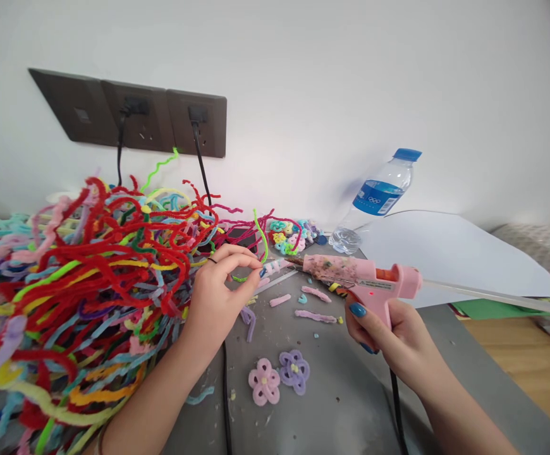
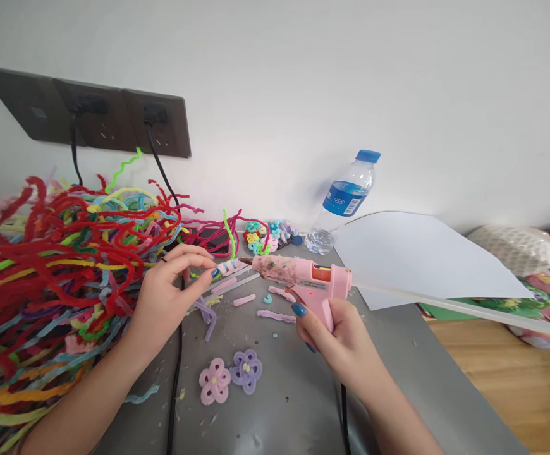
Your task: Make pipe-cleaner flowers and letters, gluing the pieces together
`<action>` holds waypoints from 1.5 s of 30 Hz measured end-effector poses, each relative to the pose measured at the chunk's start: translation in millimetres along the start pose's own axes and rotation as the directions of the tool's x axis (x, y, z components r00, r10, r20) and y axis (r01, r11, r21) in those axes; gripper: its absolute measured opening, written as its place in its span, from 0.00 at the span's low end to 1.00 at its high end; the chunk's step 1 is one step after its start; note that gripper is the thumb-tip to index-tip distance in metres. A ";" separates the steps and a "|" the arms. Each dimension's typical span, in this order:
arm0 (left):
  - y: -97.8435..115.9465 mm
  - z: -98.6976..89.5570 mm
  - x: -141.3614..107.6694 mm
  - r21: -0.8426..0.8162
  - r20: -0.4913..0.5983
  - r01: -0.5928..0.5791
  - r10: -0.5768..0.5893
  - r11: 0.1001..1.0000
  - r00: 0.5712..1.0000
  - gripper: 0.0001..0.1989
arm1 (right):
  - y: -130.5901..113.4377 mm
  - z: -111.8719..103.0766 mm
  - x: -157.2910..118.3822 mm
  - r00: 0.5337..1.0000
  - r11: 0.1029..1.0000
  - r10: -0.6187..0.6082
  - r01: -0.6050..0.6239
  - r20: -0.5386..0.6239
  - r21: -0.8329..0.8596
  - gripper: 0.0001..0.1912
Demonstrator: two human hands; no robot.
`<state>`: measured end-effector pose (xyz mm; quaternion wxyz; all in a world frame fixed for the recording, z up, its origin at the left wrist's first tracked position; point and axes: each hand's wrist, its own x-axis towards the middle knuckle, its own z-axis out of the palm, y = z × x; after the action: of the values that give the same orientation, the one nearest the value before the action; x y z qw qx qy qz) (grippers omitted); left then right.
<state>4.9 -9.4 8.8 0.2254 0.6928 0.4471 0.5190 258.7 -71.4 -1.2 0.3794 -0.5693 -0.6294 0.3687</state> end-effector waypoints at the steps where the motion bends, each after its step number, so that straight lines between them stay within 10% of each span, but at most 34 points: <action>1: 0.0 0.0 0.0 0.003 -0.003 0.001 -0.001 1.000 1.000 0.07 | -0.2 -0.1 0.0 1.000 1.000 -0.002 0.002 -0.002 -0.002 0.29; 45: -0.3 -0.1 0.1 -0.100 0.039 0.118 -0.115 0.988 0.993 0.06 | -18.9 5.0 -1.3 0.992 0.996 0.022 -0.010 -0.125 0.090 0.24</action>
<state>4.7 -9.2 8.6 0.2979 0.6615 0.4557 0.5157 246.0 -74.3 13.4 0.4402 -0.5789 -0.5826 0.3628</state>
